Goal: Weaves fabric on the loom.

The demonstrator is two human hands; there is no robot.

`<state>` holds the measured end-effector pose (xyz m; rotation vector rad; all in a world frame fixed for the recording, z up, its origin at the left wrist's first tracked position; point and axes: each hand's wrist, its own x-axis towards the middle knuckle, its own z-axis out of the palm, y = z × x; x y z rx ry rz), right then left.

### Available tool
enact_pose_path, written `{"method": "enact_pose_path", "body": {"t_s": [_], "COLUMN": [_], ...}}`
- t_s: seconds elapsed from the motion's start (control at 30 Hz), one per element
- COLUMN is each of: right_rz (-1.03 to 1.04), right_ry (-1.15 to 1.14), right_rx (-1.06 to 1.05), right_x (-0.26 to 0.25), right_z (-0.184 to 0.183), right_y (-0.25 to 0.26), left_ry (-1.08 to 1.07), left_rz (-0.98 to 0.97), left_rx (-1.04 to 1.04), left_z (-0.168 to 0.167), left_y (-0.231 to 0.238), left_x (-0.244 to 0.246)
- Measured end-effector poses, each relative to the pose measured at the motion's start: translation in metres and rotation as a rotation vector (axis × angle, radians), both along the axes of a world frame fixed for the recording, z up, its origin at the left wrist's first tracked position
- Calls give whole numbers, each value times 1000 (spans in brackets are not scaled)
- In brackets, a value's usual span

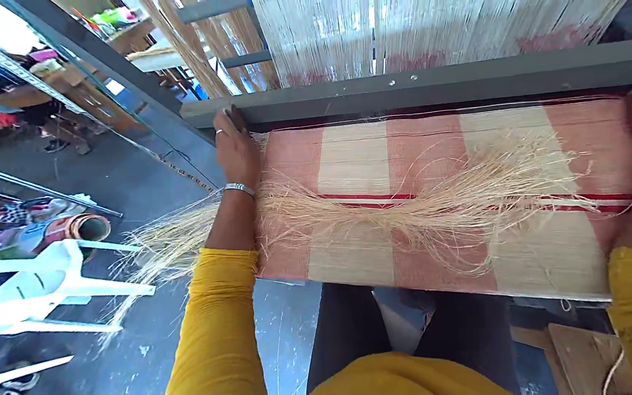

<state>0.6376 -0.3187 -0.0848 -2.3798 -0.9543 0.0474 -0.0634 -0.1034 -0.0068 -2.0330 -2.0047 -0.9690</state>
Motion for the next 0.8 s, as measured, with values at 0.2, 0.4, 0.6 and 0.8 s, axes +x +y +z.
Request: {"method": "enact_pose_path", "body": {"t_s": [0.2, 0.4, 0.6, 0.8], "right_rz": [45, 62, -138, 132], "right_ry": [-35, -41, 30, -117], "right_rx": [-30, -73, 62, 255], "right_x": [-13, -48, -60, -96], "right_z": [14, 42, 59, 115], "right_y": [-3, -16, -24, -36], "left_ry": [-189, -637, -711, 14], "left_rz": [88, -343, -548, -367], "left_rx": [547, 859, -31, -307], "left_z": [35, 58, -11, -19], "left_y": [-16, -68, -84, -75], "left_x": [-65, -50, 26, 18]}}
